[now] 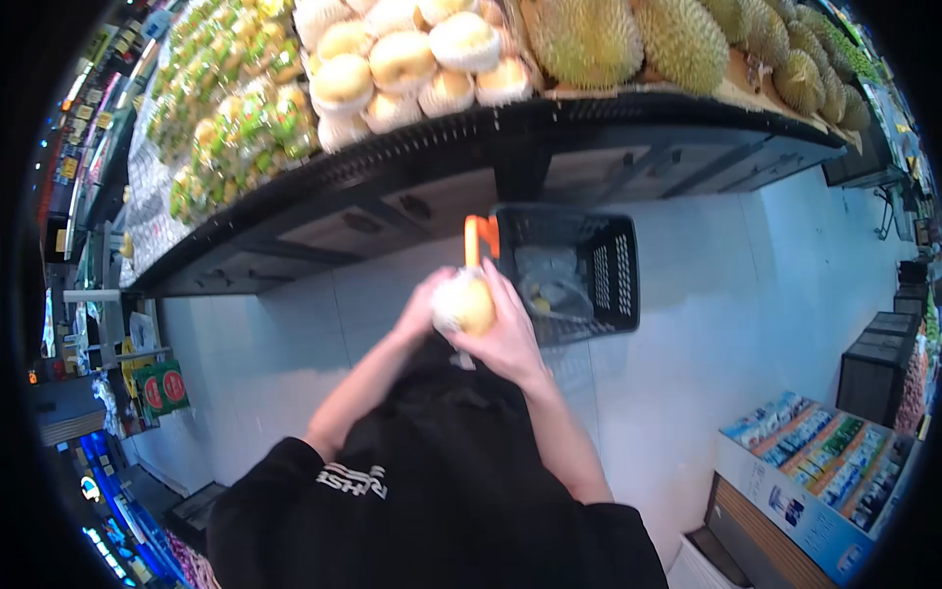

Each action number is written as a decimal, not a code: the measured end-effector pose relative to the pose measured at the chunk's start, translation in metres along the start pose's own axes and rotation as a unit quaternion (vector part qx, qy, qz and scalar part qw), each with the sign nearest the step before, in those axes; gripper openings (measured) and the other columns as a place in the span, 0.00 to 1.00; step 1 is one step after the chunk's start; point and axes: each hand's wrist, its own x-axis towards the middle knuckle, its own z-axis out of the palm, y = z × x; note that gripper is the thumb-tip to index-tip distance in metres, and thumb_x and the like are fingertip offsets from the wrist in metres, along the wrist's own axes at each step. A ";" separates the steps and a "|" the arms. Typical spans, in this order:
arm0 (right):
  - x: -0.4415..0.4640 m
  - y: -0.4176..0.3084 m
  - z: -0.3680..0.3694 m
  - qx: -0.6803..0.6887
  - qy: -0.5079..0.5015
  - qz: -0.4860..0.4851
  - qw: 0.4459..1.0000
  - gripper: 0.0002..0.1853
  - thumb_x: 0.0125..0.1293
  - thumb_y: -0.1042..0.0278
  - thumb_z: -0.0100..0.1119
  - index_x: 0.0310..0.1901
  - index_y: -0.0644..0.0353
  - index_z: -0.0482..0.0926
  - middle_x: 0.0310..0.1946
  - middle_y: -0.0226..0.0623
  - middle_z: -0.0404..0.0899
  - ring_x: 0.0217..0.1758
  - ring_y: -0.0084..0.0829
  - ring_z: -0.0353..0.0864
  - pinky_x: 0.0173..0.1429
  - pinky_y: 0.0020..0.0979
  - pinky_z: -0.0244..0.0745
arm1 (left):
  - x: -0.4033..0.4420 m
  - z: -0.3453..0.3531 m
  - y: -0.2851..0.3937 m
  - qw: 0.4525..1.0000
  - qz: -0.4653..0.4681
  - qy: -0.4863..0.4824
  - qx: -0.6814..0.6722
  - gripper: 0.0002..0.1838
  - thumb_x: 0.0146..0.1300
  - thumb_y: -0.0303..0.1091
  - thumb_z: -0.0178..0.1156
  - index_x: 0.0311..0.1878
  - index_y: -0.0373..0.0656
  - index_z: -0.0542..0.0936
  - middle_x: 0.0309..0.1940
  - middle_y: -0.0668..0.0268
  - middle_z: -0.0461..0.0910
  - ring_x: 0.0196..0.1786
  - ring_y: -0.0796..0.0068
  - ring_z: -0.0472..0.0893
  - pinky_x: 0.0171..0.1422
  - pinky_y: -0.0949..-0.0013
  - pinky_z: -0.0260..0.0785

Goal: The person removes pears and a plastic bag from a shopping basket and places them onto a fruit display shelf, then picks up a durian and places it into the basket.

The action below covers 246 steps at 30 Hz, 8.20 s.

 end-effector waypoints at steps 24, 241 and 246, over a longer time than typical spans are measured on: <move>0.144 -0.127 0.174 -0.110 -0.034 -0.138 0.984 0.64 0.39 0.61 0.84 0.73 0.74 0.50 0.69 0.57 0.59 0.71 0.50 0.64 0.73 0.42 0.60 | -0.019 -0.231 0.162 0.893 0.029 -0.184 -0.409 0.36 0.63 0.47 0.59 0.68 0.36 0.63 0.62 0.54 0.71 0.64 0.64 0.74 0.68 0.62 0.67; 0.005 0.156 0.224 0.202 -0.254 0.146 0.934 0.29 0.68 0.59 0.56 0.67 0.66 0.68 0.71 0.49 0.64 0.76 0.42 0.58 0.75 0.38 0.59 | -0.029 -0.109 -0.003 0.936 -0.051 0.140 0.318 0.33 0.76 0.28 0.42 0.79 0.43 0.41 0.73 0.48 0.54 0.59 0.58 0.78 0.64 0.61 0.67; -0.013 0.197 0.175 0.172 -0.191 0.228 0.939 0.28 0.66 0.55 0.60 0.63 0.63 0.74 0.57 0.52 0.78 0.59 0.47 0.79 0.63 0.39 0.73 | -0.025 -0.080 -0.017 0.842 -0.005 0.256 0.475 0.29 0.77 0.30 0.42 0.77 0.36 0.49 0.77 0.45 0.48 0.79 0.49 0.50 0.79 0.55 0.44</move>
